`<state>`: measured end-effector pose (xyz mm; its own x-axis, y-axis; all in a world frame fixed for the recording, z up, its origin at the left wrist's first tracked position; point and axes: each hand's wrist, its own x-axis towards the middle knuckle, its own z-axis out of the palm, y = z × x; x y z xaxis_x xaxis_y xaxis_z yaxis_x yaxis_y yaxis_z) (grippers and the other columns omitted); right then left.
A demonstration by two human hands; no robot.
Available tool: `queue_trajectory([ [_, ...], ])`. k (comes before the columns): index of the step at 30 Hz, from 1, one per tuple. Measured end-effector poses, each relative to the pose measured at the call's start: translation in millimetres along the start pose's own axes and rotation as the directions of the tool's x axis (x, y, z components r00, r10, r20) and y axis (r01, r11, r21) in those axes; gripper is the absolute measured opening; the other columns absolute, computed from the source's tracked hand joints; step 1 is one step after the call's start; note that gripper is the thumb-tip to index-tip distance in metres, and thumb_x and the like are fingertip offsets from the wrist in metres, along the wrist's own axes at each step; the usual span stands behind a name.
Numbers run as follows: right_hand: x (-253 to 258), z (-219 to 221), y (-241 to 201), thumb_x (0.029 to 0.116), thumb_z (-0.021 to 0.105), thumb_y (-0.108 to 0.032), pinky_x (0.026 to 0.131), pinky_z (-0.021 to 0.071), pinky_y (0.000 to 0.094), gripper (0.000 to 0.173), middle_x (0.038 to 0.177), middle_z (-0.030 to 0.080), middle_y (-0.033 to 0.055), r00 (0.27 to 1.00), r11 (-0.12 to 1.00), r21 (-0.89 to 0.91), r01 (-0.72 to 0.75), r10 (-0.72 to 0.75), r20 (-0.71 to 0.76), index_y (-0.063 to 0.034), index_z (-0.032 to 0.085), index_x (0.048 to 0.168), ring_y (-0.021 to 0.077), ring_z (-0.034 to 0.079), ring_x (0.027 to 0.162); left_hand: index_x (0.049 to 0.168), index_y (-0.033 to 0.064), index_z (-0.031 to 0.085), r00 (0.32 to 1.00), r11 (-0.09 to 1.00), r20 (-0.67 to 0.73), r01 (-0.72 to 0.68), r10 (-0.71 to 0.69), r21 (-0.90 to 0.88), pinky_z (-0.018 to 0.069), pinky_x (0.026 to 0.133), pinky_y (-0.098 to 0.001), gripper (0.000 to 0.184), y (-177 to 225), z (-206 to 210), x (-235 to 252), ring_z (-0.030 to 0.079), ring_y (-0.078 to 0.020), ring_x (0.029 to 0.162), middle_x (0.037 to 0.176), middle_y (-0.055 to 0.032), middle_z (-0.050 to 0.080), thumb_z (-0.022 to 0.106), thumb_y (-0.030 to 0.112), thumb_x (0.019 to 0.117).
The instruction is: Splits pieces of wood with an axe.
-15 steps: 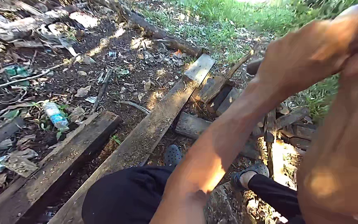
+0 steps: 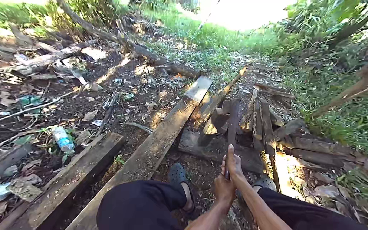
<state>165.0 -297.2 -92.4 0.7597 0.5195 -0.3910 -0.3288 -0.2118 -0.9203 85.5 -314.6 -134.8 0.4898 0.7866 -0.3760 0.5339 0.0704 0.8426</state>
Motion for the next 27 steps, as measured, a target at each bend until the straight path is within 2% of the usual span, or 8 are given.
queue_trajectory([
  [5, -40, -12, -58, 0.0975, 0.021, -0.079, 0.038, 0.0509, 0.0359, 0.083, 0.052, 0.051, 0.0030, 0.972, 0.973, -0.030, 0.231, -0.229, 0.058, -0.0055, 0.057, 0.084, 0.0171, 0.052, 0.038, 0.088, 0.0070, 0.070, 0.969, 0.941, -0.015, -0.244, 0.247, -0.236, 0.0568, 0.063, -0.0446, 0.028, 36, -6, -21, 0.067, -0.0186, 0.065, 0.069, -0.0046, 0.066, 0.075, 0.034, 0.0870],
  [9, -66, -21, -146, 0.0848, 0.031, -0.091, 0.038, 0.0523, 0.0364, 0.082, 0.054, 0.054, -0.0005, 0.787, 0.780, 0.118, 0.615, -0.617, -0.025, -0.0132, 0.058, 0.083, 0.0154, 0.054, 0.039, 0.131, 0.0055, 0.068, 0.676, 0.666, -0.069, -0.735, 0.733, -0.127, 0.0612, 0.071, -0.0517, 0.048, 123, -42, -9, 0.074, -0.0254, 0.077, 0.088, -0.0105, 0.076, 0.075, 0.030, 0.0894],
  [14, -72, -19, -302, 0.1037, 0.012, -0.065, 0.042, 0.0532, 0.0332, 0.066, 0.054, 0.056, -0.0009, 0.265, 0.235, 0.398, 0.887, -0.964, -0.021, -0.0182, 0.051, 0.079, 0.0144, 0.057, 0.043, 0.096, 0.0081, 0.072, 0.315, 0.326, -0.086, -0.926, 0.945, 0.191, 0.0544, 0.055, -0.0491, 0.020, 298, -122, 7, 0.070, -0.0257, 0.066, 0.073, -0.0070, 0.070, 0.077, 0.025, 0.0862],
  [17, -47, -22, -362, 0.1016, 0.008, -0.029, 0.054, 0.0560, 0.0387, 0.052, 0.056, 0.052, 0.0051, 0.140, 0.112, 0.609, 0.786, -0.990, 0.002, -0.0084, 0.049, 0.076, 0.0199, 0.057, 0.050, 0.095, 0.0183, 0.074, 0.201, 0.246, -0.150, -0.880, 0.968, 0.406, 0.0514, 0.053, -0.0419, 0.014, 369, -155, 9, 0.069, -0.0201, 0.068, 0.071, 0.0012, 0.068, 0.066, 0.030, 0.0926],
  [19, -36, -13, -332, 0.1034, 0.012, -0.039, 0.054, 0.0545, 0.0368, 0.055, 0.058, 0.052, 0.0049, 0.230, 0.203, 0.557, 0.805, -0.973, 0.023, -0.0086, 0.050, 0.077, 0.0180, 0.057, 0.052, 0.097, 0.0176, 0.073, 0.277, 0.316, -0.160, -0.885, 0.948, 0.342, 0.0512, 0.052, -0.0419, 0.013, 337, -145, 25, 0.069, -0.0198, 0.068, 0.073, 0.0003, 0.068, 0.069, 0.028, 0.0913],
  [21, -33, -3, -217, 0.1040, 0.017, -0.068, 0.054, 0.0527, 0.0269, 0.067, 0.067, 0.056, -0.0013, 0.536, 0.543, 0.246, 0.803, -0.838, 0.100, -0.0138, 0.054, 0.093, 0.0090, 0.057, 0.056, 0.118, 0.0105, 0.069, 0.549, 0.556, -0.088, -0.818, 0.831, 0.152, 0.0593, 0.065, -0.0466, 0.030, 208, -95, 39, 0.071, -0.0230, 0.080, 0.091, -0.0071, 0.072, 0.072, 0.028, 0.0946],
  [24, -6, 15, -14, 0.1000, 0.025, -0.075, 0.043, 0.0486, 0.0360, 0.075, 0.055, 0.052, 0.0007, 0.954, 0.953, -0.070, 0.296, -0.291, 0.070, -0.0100, 0.058, 0.081, 0.0146, 0.051, 0.043, 0.112, 0.0081, 0.073, 0.971, 0.966, -0.068, -0.234, 0.227, -0.107, 0.0599, 0.072, -0.0513, 0.026, 1, -9, 20, 0.072, -0.0272, 0.080, 0.089, -0.0116, 0.074, 0.072, 0.026, 0.0933],
  [27, 7, 23, 30, 0.0969, 0.020, -0.080, 0.040, 0.0512, 0.0405, 0.085, 0.050, 0.050, 0.0053, 1.000, 0.998, -0.065, -0.007, 0.006, -0.014, -0.0053, 0.052, 0.075, 0.0200, 0.052, 0.039, 0.095, 0.0050, 0.071, 0.984, 0.980, 0.077, 0.146, -0.158, 0.134, 0.0578, 0.072, -0.0569, 0.039, -22, -18, 17, 0.072, -0.0323, 0.085, 0.088, -0.0142, 0.072, 0.067, 0.043, 0.0912],
])
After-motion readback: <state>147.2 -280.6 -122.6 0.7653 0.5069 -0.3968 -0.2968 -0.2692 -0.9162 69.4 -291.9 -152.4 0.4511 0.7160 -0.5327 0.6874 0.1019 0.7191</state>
